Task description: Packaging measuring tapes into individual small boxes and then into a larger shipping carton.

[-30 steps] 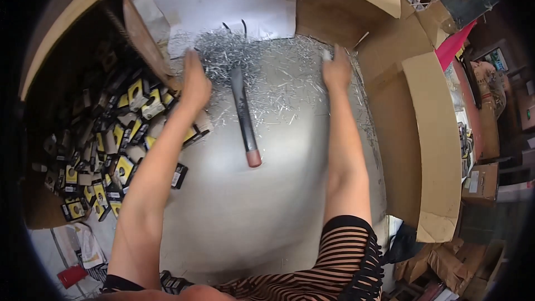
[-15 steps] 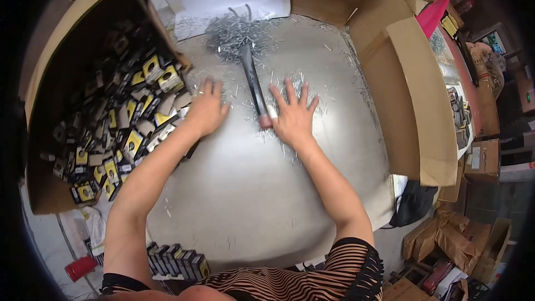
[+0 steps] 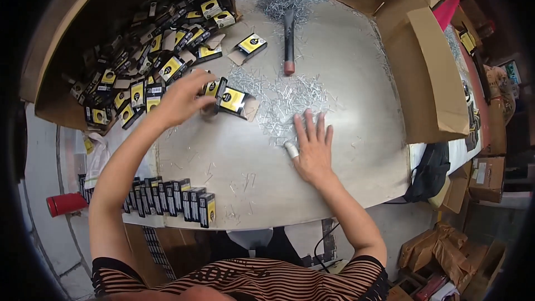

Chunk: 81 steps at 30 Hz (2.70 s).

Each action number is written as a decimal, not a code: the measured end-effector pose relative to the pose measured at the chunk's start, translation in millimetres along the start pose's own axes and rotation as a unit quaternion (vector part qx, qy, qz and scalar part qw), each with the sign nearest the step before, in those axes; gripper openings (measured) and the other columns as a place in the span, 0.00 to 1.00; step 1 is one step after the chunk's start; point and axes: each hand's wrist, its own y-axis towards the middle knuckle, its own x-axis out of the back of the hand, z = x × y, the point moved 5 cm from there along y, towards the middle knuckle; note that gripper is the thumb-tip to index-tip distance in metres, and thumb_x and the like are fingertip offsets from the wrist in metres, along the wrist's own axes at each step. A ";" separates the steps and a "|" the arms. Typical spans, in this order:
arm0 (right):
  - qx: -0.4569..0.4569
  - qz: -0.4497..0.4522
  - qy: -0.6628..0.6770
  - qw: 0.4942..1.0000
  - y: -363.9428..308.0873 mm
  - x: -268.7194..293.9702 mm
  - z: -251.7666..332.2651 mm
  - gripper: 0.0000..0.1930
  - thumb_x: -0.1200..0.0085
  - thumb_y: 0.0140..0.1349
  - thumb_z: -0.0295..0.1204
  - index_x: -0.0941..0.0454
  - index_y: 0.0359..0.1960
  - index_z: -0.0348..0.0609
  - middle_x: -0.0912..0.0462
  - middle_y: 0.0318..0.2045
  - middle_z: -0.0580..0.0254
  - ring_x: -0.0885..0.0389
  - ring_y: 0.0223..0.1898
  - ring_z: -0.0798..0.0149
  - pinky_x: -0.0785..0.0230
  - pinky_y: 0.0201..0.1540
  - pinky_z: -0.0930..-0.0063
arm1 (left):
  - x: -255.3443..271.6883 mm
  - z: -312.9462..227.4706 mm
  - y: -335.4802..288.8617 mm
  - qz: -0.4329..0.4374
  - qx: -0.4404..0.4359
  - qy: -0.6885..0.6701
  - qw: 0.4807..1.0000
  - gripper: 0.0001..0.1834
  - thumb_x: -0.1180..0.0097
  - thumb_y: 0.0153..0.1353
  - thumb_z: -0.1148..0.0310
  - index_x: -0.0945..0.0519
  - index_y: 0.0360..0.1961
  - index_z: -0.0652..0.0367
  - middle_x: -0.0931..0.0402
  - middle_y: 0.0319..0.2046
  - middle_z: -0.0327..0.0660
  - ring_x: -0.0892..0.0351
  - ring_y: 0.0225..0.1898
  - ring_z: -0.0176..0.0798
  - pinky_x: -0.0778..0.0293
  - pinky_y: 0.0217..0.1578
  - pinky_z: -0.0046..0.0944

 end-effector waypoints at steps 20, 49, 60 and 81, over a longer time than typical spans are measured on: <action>0.030 -0.195 0.223 0.955 -57.1 -14.6 25.1 0.30 0.54 0.65 0.37 0.41 0.65 0.29 0.43 0.68 0.38 0.49 0.71 0.43 0.57 0.72 0.56 | 75.3 -31.6 -125.5 -0.398 0.109 -0.113 0.904 0.35 0.27 0.42 0.59 0.27 0.50 0.66 0.19 0.39 0.47 0.18 0.40 0.40 0.25 0.45 0.39; 0.215 -0.059 0.200 0.954 -260.5 25.0 147.4 0.23 0.52 0.56 0.16 0.27 0.56 0.40 0.30 0.61 0.47 0.36 0.64 0.45 0.41 0.65 0.59 | -319.9 -174.4 -392.8 0.073 0.277 -0.729 0.622 0.27 0.34 0.52 0.77 0.25 0.56 0.63 0.20 0.46 0.39 0.20 0.46 0.33 0.24 0.47 0.32; 0.180 0.100 0.308 0.929 -327.1 -77.8 135.2 0.18 0.54 0.57 0.16 0.22 0.49 0.38 0.21 0.47 0.44 0.21 0.50 0.45 0.29 0.53 0.61 | -332.8 -174.7 -393.4 0.014 0.287 -0.734 0.616 0.27 0.38 0.50 0.83 0.26 0.54 0.64 0.20 0.43 0.39 0.19 0.42 0.34 0.22 0.44 0.33; 0.102 0.134 0.341 0.925 -324.9 -41.0 130.0 0.12 0.45 0.57 0.26 0.20 0.42 0.34 0.17 0.34 0.44 0.18 0.38 0.46 0.27 0.43 0.62 | -295.6 -203.3 -414.3 -0.067 0.292 -0.695 0.653 0.15 0.45 0.63 0.68 0.22 0.49 0.62 0.20 0.39 0.35 0.22 0.39 0.28 0.28 0.45 0.31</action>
